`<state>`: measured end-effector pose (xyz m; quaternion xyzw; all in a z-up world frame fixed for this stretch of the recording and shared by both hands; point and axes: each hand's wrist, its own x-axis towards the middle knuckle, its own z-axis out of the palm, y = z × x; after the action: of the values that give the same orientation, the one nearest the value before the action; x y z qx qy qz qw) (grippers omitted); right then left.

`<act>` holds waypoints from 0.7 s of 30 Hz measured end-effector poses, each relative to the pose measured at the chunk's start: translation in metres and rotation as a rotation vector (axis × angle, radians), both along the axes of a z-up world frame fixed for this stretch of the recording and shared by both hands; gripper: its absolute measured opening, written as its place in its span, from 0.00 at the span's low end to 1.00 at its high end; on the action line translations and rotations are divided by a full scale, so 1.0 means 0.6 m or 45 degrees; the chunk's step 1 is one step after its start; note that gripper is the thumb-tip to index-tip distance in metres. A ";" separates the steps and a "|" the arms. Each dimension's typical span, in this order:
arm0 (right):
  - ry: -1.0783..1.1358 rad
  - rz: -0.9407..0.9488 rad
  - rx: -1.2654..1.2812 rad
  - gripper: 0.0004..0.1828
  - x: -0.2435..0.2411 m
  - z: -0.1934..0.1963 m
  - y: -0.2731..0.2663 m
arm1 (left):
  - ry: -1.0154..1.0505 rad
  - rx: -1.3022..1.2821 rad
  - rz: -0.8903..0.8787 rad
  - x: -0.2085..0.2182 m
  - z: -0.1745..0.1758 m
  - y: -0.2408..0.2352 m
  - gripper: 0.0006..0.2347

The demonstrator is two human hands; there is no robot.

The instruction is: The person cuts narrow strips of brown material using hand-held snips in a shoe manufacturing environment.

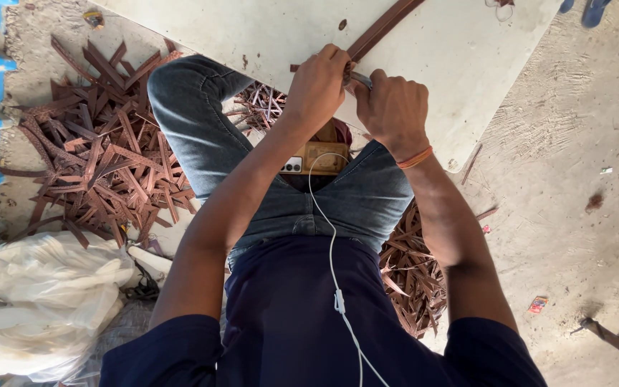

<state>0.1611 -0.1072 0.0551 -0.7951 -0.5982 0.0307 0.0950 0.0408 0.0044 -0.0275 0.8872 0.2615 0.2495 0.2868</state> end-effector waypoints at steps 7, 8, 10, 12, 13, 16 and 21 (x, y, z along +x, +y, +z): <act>0.066 -0.025 0.076 0.23 0.004 -0.025 -0.013 | 0.034 -0.233 0.067 -0.002 -0.006 0.022 0.06; 0.066 -0.017 0.083 0.23 0.002 -0.020 -0.008 | 0.033 -0.226 0.075 -0.009 -0.005 0.027 0.06; 0.144 -0.064 0.096 0.24 -0.004 -0.011 -0.012 | -0.346 -0.554 -0.022 -0.021 -0.006 0.024 0.06; 0.156 -0.066 0.085 0.24 -0.001 -0.010 -0.009 | -0.332 -0.558 -0.021 -0.021 -0.006 0.023 0.06; 0.169 -0.070 0.072 0.24 0.000 -0.010 -0.011 | -0.316 -0.566 -0.022 -0.020 -0.007 0.020 0.06; 0.085 -0.012 0.090 0.21 0.006 -0.019 -0.007 | -0.259 -0.396 0.028 -0.020 0.011 0.015 0.05; 0.009 0.038 0.036 0.20 0.008 -0.013 0.004 | -0.228 -0.261 0.045 -0.029 0.025 0.002 0.01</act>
<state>0.1662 -0.1050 0.0470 -0.7845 -0.6101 0.0266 0.1078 0.0232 0.0056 -0.0128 0.8228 0.2745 0.3046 0.3936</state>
